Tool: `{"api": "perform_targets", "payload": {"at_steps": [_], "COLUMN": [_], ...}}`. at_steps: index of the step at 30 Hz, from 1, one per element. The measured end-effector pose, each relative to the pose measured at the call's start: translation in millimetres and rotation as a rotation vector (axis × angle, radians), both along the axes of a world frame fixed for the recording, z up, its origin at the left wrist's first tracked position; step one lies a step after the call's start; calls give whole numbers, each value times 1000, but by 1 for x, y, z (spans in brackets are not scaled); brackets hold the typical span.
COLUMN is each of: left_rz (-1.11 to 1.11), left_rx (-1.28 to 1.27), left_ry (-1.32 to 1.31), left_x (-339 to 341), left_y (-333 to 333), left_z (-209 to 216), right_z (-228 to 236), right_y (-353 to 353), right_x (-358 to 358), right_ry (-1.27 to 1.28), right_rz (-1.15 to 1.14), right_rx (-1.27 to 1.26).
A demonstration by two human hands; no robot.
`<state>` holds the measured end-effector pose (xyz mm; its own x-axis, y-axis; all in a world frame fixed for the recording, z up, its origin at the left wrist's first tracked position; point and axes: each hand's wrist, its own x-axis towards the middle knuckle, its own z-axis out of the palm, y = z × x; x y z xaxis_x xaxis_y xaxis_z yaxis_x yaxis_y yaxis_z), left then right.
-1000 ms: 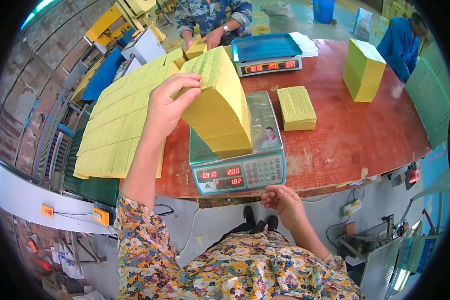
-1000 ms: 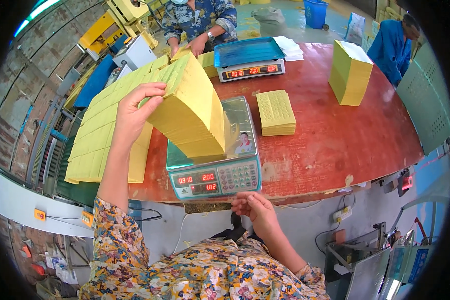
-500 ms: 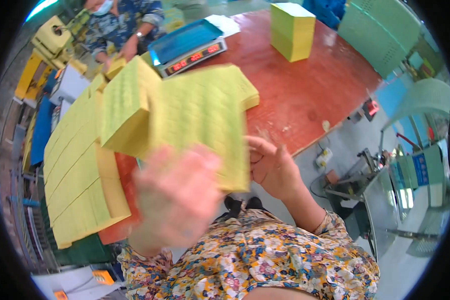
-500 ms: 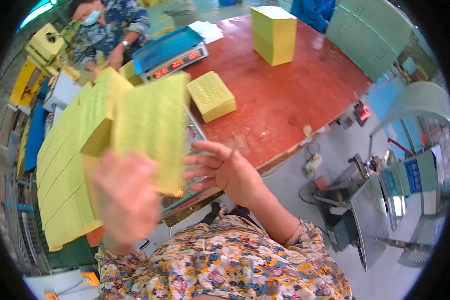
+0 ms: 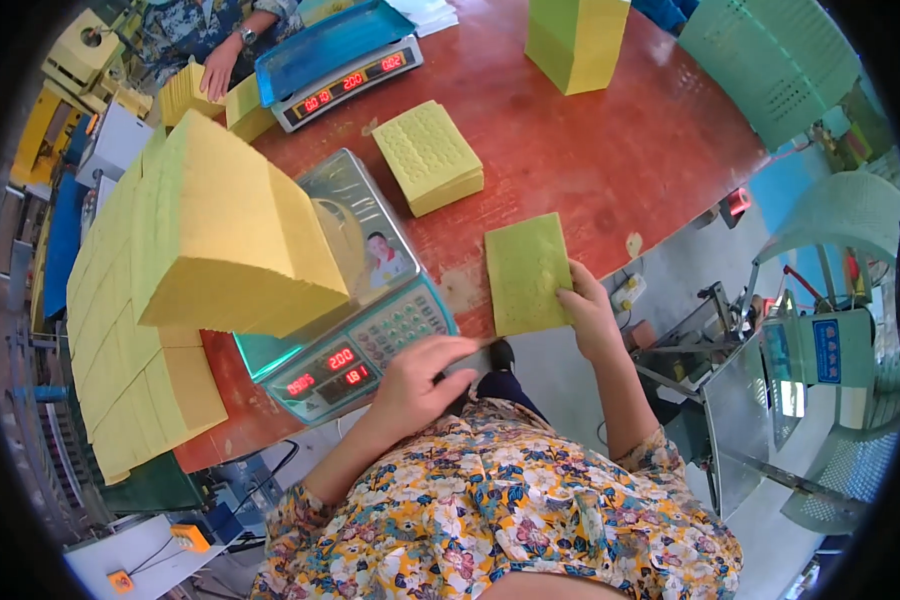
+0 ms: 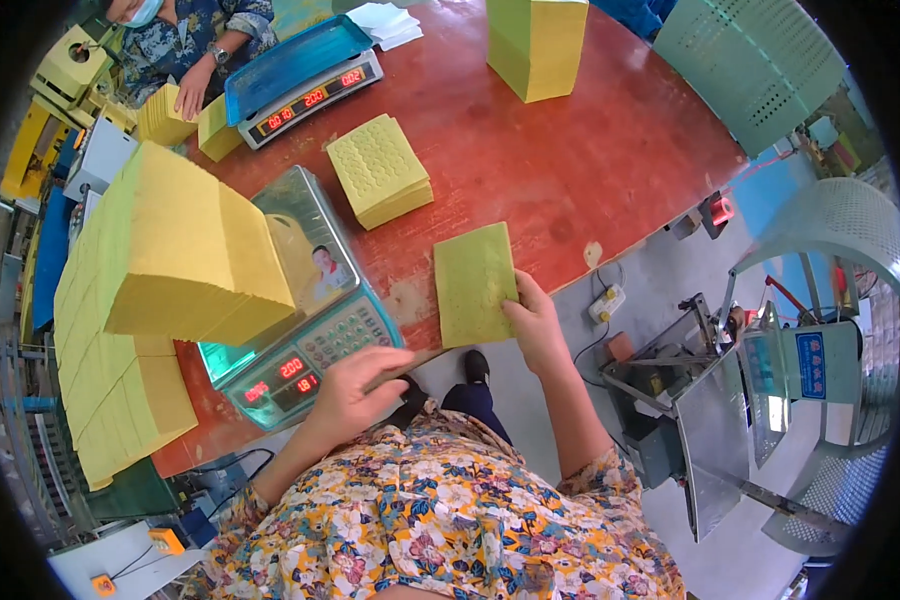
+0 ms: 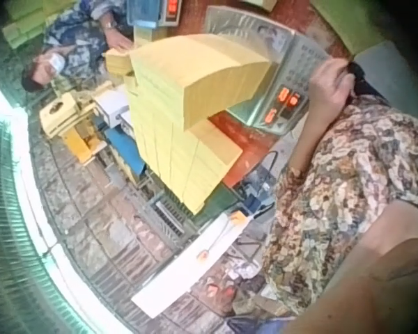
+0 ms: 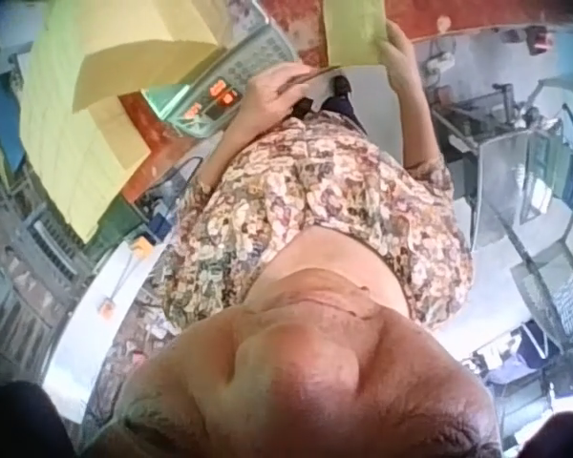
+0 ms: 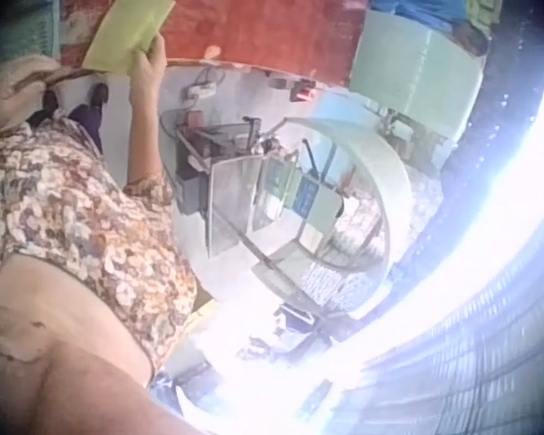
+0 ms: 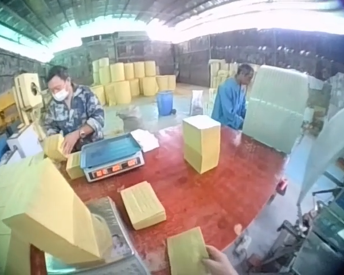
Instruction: Gathering stacks of yellow paper, applying a protective sheet, and using a machine to apply a plastic band for bundling, then stacking the bundles.
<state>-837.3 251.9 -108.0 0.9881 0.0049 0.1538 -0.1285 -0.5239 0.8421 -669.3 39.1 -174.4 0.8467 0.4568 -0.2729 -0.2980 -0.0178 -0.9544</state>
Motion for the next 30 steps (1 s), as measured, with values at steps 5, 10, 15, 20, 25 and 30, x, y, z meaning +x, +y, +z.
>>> {"api": "perform_targets", "payload": {"at_steps": [5,10,15,20,25,30], "left_rz": [339,501,619,698,936,1277], "left_rx": [-452,-413,-322,-288,-449,-350], "left_ry": [335,359,367,270,254,109], "left_x": [-19,-17,-17,-34,-66,-98], "left_y": [-23,-50,-59,-66,-77,-43], "left_z": [-10,-19,-12,-18,-22,2], "right_z": [-5,-27,-45,-4,11,36], "right_y": [-6,-8,-2,-2,8,46], "right_x": [42,63,57,61,74,58], "right_ry": [-41,-150,-410,-502,-847,-706], "right_rz": [131,211,223,272,334,420], "right_rx": [-3,-190,-154,-322,-379,-120]}}
